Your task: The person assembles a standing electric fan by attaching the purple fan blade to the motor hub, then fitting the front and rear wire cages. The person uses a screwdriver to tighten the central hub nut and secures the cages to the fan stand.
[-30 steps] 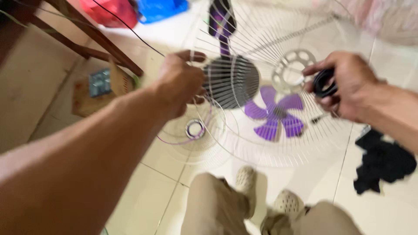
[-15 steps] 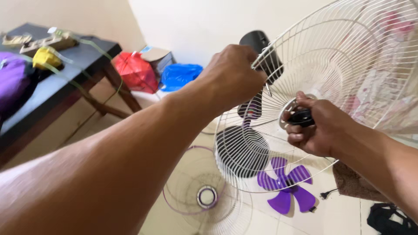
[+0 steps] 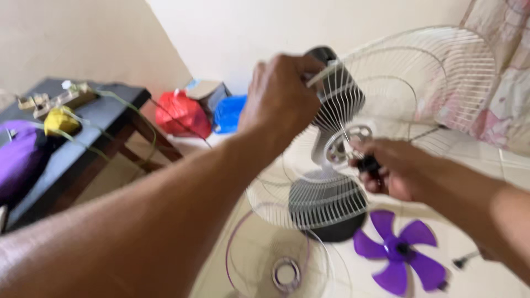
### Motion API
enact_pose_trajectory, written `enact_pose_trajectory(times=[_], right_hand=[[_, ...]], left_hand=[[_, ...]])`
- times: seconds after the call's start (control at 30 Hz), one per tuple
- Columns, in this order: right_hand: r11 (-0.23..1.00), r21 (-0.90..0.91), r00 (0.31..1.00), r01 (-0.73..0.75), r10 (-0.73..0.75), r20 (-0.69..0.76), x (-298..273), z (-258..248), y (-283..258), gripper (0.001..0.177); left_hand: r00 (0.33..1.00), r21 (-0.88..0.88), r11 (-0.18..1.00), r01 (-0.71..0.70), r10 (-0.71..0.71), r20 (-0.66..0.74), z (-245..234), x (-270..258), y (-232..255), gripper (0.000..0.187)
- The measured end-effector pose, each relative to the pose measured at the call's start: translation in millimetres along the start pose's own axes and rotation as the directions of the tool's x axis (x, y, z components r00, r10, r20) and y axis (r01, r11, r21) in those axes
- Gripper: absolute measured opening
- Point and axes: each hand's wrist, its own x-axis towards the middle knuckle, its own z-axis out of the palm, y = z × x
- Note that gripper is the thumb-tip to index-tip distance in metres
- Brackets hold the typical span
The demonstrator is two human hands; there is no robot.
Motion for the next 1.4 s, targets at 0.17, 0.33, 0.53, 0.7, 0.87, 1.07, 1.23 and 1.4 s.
enact_pose_trajectory(times=[0.17,0.33,0.53,0.7,0.87,1.07,1.23,1.4], right_hand=[[0.998,-0.038,0.991,0.044,-0.049,-0.127,11,21,14,0.022],[0.993,-0.082,0.974,0.088,-0.103,-0.203,12,35,3,0.032],[0.984,-0.123,0.963,0.126,-0.151,-0.223,12,41,-14,0.029],[0.985,-0.123,0.970,0.119,-0.141,-0.196,15,37,-10,0.030],[0.985,-0.117,0.974,0.126,-0.145,-0.174,19,31,-12,0.042],[0.975,-0.169,0.972,0.146,-0.173,-0.160,23,35,-13,0.039],[0.971,-0.188,0.963,0.145,-0.183,-0.198,30,32,-14,0.035],[0.967,-0.133,0.945,0.215,-0.241,-0.223,46,18,-7,0.016]], left_hand=[[0.996,-0.004,0.997,-0.077,0.077,0.037,9,9,-22,0.032],[0.957,0.027,0.957,-0.289,0.289,-0.007,4,31,-24,0.041],[0.944,0.152,0.935,-0.321,0.329,-0.024,13,48,-8,0.044],[0.930,0.181,0.916,-0.357,0.367,-0.022,30,51,2,0.038],[0.901,0.368,0.836,-0.407,0.434,0.012,32,62,-4,0.028],[0.810,0.366,0.761,-0.536,0.586,-0.032,44,71,-14,0.037],[0.810,0.371,0.754,-0.543,0.586,-0.005,55,79,-9,0.039],[0.822,0.426,0.727,-0.538,0.566,0.071,55,87,0,0.044]])
